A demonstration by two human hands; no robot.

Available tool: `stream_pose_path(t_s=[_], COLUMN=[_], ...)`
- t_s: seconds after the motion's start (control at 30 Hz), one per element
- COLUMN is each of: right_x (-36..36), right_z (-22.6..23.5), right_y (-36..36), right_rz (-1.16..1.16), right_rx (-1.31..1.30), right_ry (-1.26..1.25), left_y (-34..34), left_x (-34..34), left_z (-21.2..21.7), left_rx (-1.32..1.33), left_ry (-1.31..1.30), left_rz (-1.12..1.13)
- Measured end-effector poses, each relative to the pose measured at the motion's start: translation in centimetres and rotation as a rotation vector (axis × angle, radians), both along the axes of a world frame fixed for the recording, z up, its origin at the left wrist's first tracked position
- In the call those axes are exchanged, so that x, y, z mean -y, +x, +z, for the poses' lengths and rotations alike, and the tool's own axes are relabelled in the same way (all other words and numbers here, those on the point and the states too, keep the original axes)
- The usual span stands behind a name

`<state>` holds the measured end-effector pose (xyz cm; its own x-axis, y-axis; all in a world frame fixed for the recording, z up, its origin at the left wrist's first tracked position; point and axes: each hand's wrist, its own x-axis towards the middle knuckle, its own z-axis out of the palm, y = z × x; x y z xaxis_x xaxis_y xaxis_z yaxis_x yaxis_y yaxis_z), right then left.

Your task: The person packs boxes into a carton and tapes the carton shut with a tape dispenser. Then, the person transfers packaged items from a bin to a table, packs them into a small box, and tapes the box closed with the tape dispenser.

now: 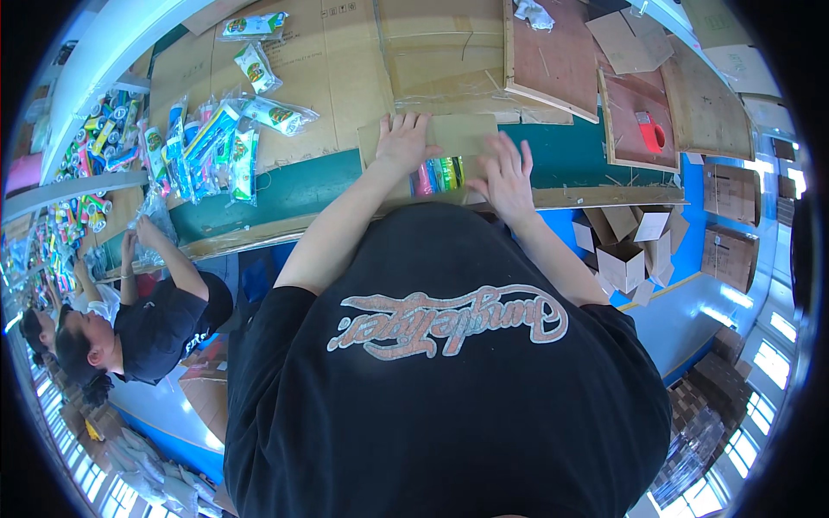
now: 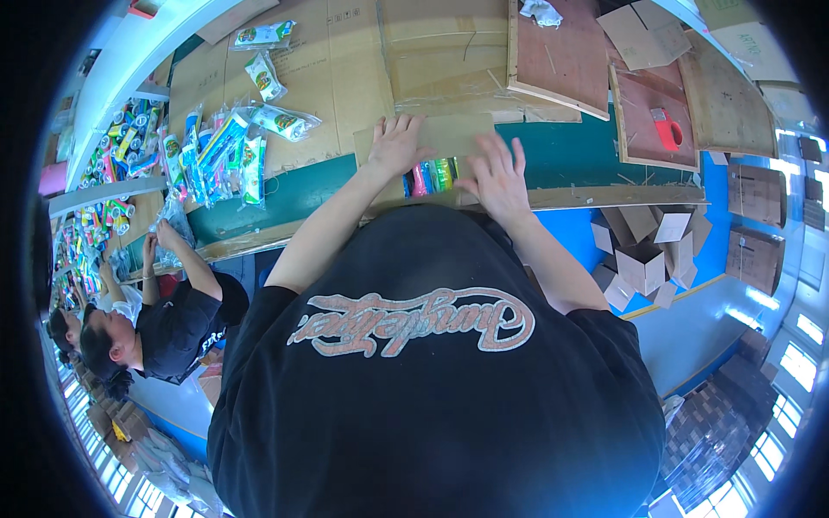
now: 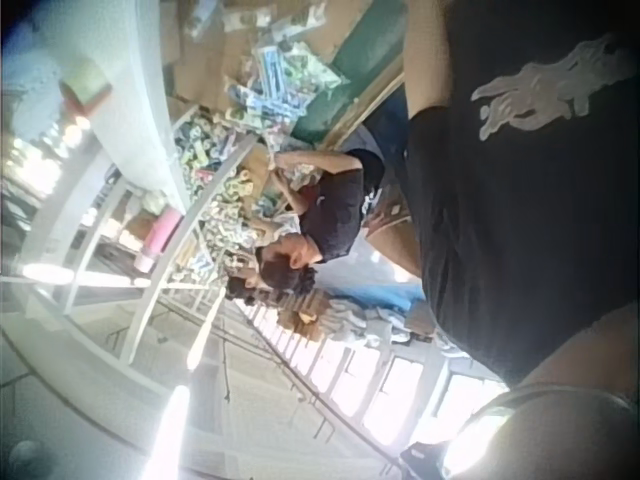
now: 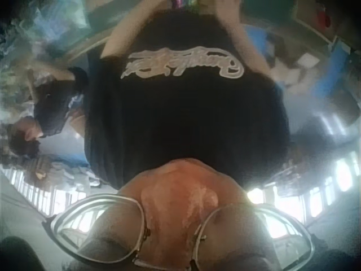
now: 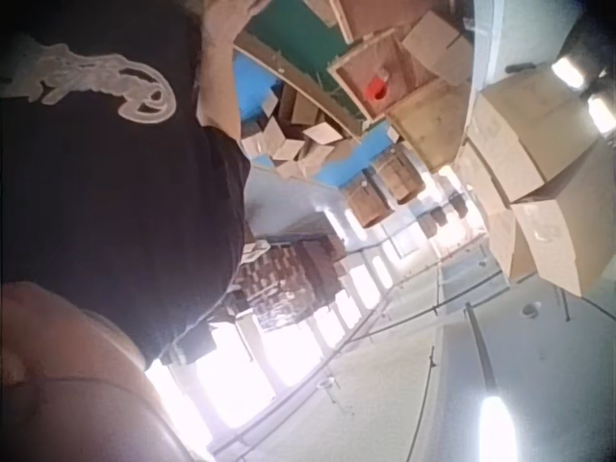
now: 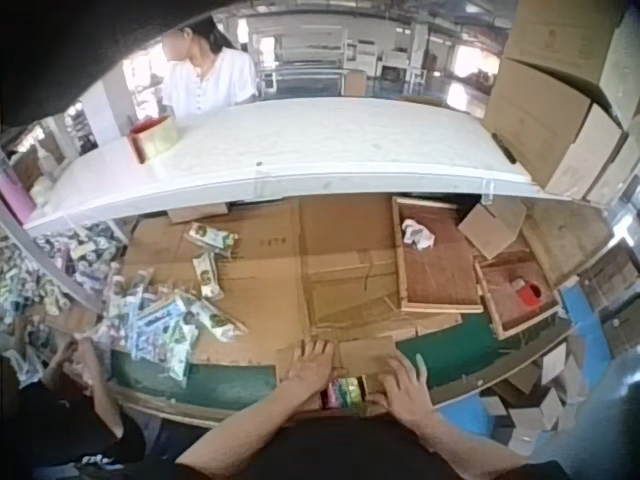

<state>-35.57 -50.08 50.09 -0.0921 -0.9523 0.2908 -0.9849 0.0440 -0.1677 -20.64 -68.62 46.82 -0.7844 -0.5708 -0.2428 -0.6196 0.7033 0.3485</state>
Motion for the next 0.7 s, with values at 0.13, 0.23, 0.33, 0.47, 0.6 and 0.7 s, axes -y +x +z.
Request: stream_pose_path(t_s=[0.13, 0.23, 0.33, 0.47, 0.6, 0.7], right_x=[2.9, 2.9, 3.0, 3.5, 6.7, 10.6], right_z=[-4.2, -5.1, -5.3, -4.6, -2.9, -2.9], right_y=[-0.3, -0.6, -0.6, -0.9, -2.1, -2.8], right_rz=[-0.096, -0.133, -0.180, -0.084, -0.031, 0.014], right_rx=[-0.001, 0.034, 0.069, 0.039, 0.028, 0.214], right_ry=[-0.018, 0.021, 0.014, 0.035, 0.143, 0.148], left_y=[-0.3, 0.5, 0.6, 0.8, 1.2, 1.3], left_x=[-0.4, -2.6, -3.8, -3.5, -3.0, -2.7], left_z=[0.6, -0.8, 0.6, 0.4, -1.0, -0.8], left_rx=[0.056, -0.037, -0.176, -0.036, -0.199, -0.263], left_ry=[0.005, -0.232, -0.369, -0.375, -0.366, -0.362], left_rz=[-0.024, -0.013, -0.017, -0.073, -0.116, -0.152])
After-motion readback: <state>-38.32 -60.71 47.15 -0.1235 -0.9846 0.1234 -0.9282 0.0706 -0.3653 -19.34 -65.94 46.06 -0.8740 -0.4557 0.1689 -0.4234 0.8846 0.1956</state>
